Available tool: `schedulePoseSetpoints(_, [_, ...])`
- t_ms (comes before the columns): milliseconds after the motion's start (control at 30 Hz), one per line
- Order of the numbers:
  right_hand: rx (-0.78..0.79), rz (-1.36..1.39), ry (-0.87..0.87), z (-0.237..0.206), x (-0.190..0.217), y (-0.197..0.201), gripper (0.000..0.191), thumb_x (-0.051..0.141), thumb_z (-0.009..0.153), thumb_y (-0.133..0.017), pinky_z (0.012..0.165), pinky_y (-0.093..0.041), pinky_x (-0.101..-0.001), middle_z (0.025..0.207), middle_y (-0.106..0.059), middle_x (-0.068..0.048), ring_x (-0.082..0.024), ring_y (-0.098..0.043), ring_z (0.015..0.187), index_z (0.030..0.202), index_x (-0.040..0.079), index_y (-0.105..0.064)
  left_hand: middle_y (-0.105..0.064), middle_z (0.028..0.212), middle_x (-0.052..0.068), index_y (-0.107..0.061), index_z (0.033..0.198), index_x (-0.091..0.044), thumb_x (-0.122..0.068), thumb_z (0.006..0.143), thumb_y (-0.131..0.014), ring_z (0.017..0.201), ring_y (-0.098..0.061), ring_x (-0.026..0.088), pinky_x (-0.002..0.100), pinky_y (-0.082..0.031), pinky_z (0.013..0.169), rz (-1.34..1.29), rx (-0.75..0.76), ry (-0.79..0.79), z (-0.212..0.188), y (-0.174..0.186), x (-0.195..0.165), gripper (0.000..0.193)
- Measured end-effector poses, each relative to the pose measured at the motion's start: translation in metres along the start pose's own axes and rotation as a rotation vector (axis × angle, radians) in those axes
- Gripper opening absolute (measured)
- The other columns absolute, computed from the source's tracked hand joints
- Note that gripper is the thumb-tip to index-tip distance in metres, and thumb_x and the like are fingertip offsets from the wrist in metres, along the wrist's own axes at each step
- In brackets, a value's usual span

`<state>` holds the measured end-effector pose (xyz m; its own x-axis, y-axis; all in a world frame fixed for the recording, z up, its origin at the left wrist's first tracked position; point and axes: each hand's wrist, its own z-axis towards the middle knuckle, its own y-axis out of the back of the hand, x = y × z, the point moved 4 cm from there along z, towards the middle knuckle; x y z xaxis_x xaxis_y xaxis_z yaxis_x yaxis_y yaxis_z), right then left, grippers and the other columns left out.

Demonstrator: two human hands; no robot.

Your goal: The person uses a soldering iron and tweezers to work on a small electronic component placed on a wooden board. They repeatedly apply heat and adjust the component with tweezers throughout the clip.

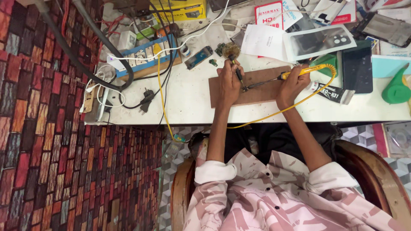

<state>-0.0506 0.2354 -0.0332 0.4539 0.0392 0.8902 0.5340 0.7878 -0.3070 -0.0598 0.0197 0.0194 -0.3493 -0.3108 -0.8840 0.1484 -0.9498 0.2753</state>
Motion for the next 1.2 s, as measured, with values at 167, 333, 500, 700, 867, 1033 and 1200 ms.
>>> schedulePoseSetpoints(167, [0.026,-0.003,0.035,0.002,0.001,0.000,0.026,0.012,0.112,-0.048,0.060,-0.032,-0.0279,0.074,-0.041,0.002,-0.007,-0.037,0.066,0.087,0.004,-0.044,-0.066,0.085,0.002,-0.052,0.115,-0.009,-0.011,0.110,-0.039,0.083,-0.065,0.017,0.036,-0.042,0.088,0.008,-0.030,-0.027,-0.005,0.003,-0.002,0.014])
schedulePoseSetpoints(333, [0.050,-0.125,0.186,0.002,0.011,0.000,0.030,0.011,0.114,-0.048,0.064,-0.034,-0.0303,0.076,-0.039,0.000,-0.010,-0.036,0.071,0.086,0.003,-0.040,-0.067,0.081,0.001,-0.051,0.121,-0.008,-0.003,0.103,-0.041,0.078,-0.064,0.020,0.040,-0.032,0.090,0.127,-0.032,-0.110,-0.006,-0.004,-0.006,0.022])
schedulePoseSetpoints(500, [0.117,-0.122,0.155,0.002,0.021,-0.004,0.030,0.011,0.114,-0.045,0.061,-0.033,-0.0292,0.074,-0.041,0.001,-0.008,-0.038,0.067,0.085,0.004,-0.041,-0.064,0.082,0.001,-0.051,0.121,-0.009,-0.003,0.100,-0.042,0.082,-0.063,0.022,0.038,-0.033,0.088,0.161,-0.088,-0.176,-0.008,-0.006,-0.009,0.023])
schedulePoseSetpoints(700, [0.191,-0.182,0.189,0.004,0.037,-0.013,0.028,0.009,0.113,-0.047,0.059,-0.031,-0.0292,0.069,-0.042,0.001,-0.008,-0.037,0.064,0.087,0.002,-0.046,-0.066,0.080,0.001,-0.053,0.118,-0.010,-0.003,0.105,-0.041,0.076,-0.063,0.021,0.038,-0.033,0.084,0.117,-0.094,-0.146,-0.010,-0.010,-0.009,0.019])
schedulePoseSetpoints(867, [0.305,-0.229,0.295,0.006,0.056,-0.025,0.031,0.008,0.112,-0.051,0.058,-0.035,-0.0299,0.068,-0.049,-0.002,-0.008,-0.044,0.063,0.082,0.001,-0.048,-0.066,0.080,0.003,-0.054,0.119,-0.009,0.001,0.101,-0.040,0.075,-0.062,0.022,0.038,-0.033,0.084,0.111,-0.088,-0.110,-0.010,-0.011,-0.011,0.025])
schedulePoseSetpoints(1033, [0.486,-0.281,0.332,0.015,0.076,-0.042,0.031,0.006,0.110,-0.055,0.056,-0.033,-0.0332,0.065,-0.048,-0.006,-0.013,-0.042,0.059,0.080,0.000,-0.049,-0.067,0.082,0.004,-0.054,0.118,-0.008,0.001,0.098,-0.042,0.077,-0.063,0.023,0.038,-0.034,0.083,0.107,-0.114,-0.133,-0.009,-0.012,-0.012,0.024])
schedulePoseSetpoints(1200, [0.879,-0.524,0.399,0.024,0.113,-0.067,0.029,0.015,0.105,-0.064,0.060,-0.041,-0.0388,0.070,-0.058,-0.012,-0.023,-0.055,0.060,0.083,-0.001,-0.058,-0.066,0.079,0.006,-0.055,0.113,-0.007,0.001,0.102,-0.042,0.072,-0.060,0.026,0.040,-0.037,0.083,0.075,-0.109,-0.113,-0.011,-0.014,-0.005,0.019])
